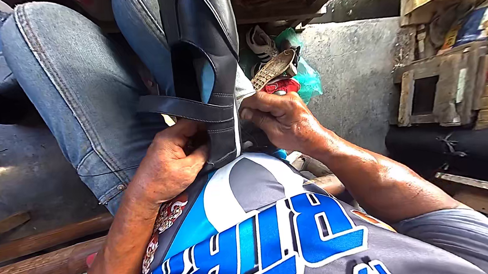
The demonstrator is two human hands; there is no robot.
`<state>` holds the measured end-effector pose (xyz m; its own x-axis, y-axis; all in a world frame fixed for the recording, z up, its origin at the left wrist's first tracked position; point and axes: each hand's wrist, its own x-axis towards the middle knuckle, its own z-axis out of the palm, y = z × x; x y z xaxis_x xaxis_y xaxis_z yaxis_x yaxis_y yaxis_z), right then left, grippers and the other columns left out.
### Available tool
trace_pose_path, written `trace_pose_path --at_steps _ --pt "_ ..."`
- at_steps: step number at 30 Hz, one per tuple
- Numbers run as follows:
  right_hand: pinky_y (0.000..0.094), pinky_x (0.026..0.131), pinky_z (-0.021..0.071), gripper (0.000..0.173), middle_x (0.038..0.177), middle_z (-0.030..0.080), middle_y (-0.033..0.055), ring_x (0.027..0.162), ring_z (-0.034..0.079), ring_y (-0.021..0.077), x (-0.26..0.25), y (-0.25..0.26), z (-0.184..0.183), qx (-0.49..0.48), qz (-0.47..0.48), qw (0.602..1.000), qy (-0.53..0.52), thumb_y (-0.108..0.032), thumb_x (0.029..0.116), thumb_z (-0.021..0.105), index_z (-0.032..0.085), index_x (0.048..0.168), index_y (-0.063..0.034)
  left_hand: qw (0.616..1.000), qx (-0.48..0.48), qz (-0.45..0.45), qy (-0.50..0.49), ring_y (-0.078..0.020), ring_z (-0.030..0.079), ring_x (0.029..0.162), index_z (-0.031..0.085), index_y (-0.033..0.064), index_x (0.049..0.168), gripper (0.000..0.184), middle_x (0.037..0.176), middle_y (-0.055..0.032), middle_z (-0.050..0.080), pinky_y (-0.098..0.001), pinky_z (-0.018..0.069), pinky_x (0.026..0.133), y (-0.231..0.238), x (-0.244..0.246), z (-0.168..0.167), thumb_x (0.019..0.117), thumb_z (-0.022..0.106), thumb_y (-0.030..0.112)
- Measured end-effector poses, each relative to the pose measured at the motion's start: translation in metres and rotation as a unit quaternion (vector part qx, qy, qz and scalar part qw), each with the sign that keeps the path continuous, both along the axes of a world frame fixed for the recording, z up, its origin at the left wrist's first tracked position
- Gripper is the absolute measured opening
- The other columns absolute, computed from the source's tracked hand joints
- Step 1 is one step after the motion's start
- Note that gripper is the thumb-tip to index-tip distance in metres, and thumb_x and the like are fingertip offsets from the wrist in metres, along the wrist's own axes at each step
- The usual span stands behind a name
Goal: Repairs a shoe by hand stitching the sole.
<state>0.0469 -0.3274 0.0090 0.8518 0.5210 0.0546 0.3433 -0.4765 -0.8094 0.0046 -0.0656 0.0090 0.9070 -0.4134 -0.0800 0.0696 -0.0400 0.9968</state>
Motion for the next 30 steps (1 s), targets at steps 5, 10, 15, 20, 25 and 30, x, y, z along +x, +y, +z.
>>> trace_pose_path --at_steps 5,10,15,20,25,30 --pt "0.0232 0.069 0.0526 0.022 0.086 0.069 0.0020 0.074 0.062 0.0025 0.016 -0.031 -0.014 -0.024 -0.101 0.994 -0.025 -0.014 0.1062 0.052 0.071 0.104 -0.0018 1.000 0.024 0.005 0.012 -0.0037 0.070 0.084 0.064 0.0090 0.115 0.028 0.097 0.0031 0.071 -0.0204 0.0611 0.075 -0.005 -0.001 0.003 0.0904 0.066 -0.004" --pt "0.0165 0.052 0.0442 0.022 0.073 0.056 -0.0031 0.058 0.049 -0.0002 0.011 -0.021 0.005 0.137 0.006 0.985 0.104 -0.008 0.1061 0.049 0.065 0.112 0.0042 0.987 -0.129 0.084 0.036 -0.0051 0.070 0.094 0.068 0.0142 0.115 0.035 0.105 0.0056 0.073 -0.0253 0.0600 0.087 0.011 -0.007 -0.014 0.0874 0.066 -0.007" --pt "0.0170 0.044 0.0404 0.020 0.069 0.056 -0.0060 0.051 0.047 0.0000 0.006 0.003 0.009 0.311 0.074 0.915 0.246 -0.011 0.1052 0.052 0.065 0.116 -0.0003 0.993 -0.018 0.112 -0.038 -0.0003 0.070 0.088 0.071 0.0148 0.100 0.029 0.095 0.0091 0.074 -0.0219 0.0604 0.082 0.024 -0.010 -0.009 0.0857 0.060 -0.008" --pt "0.0144 0.049 0.0425 0.012 0.076 0.063 -0.0036 0.057 0.051 -0.0023 0.006 0.017 0.009 0.261 0.096 0.937 0.212 -0.003 0.0994 0.059 0.068 0.104 0.0023 0.971 0.173 0.092 -0.136 0.0077 0.066 0.084 0.069 0.0056 0.088 0.018 0.085 0.0080 0.070 -0.0133 0.0558 0.078 0.039 -0.011 0.004 0.0829 0.056 -0.006" --pt "0.0147 0.060 0.0488 0.015 0.081 0.068 -0.0007 0.070 0.059 -0.0021 0.006 0.023 0.021 0.246 0.208 0.930 0.179 0.001 0.0941 0.056 0.071 0.095 0.0029 0.964 0.203 0.109 -0.130 0.0077 0.064 0.081 0.068 0.0041 0.088 0.014 0.083 0.0066 0.068 -0.0126 0.0546 0.076 0.037 -0.016 0.003 0.0872 0.057 -0.005" --pt "0.0265 0.059 0.0488 0.028 0.076 0.064 -0.0061 0.068 0.059 0.0029 0.014 0.011 0.032 -0.043 0.244 0.961 0.119 -0.032 0.1019 0.055 0.073 0.094 -0.0133 0.963 0.221 0.106 -0.112 0.0077 0.064 0.082 0.069 0.0039 0.094 0.013 0.086 0.0062 0.069 -0.0125 0.0546 0.077 0.035 -0.016 0.006 0.0913 0.058 -0.003"
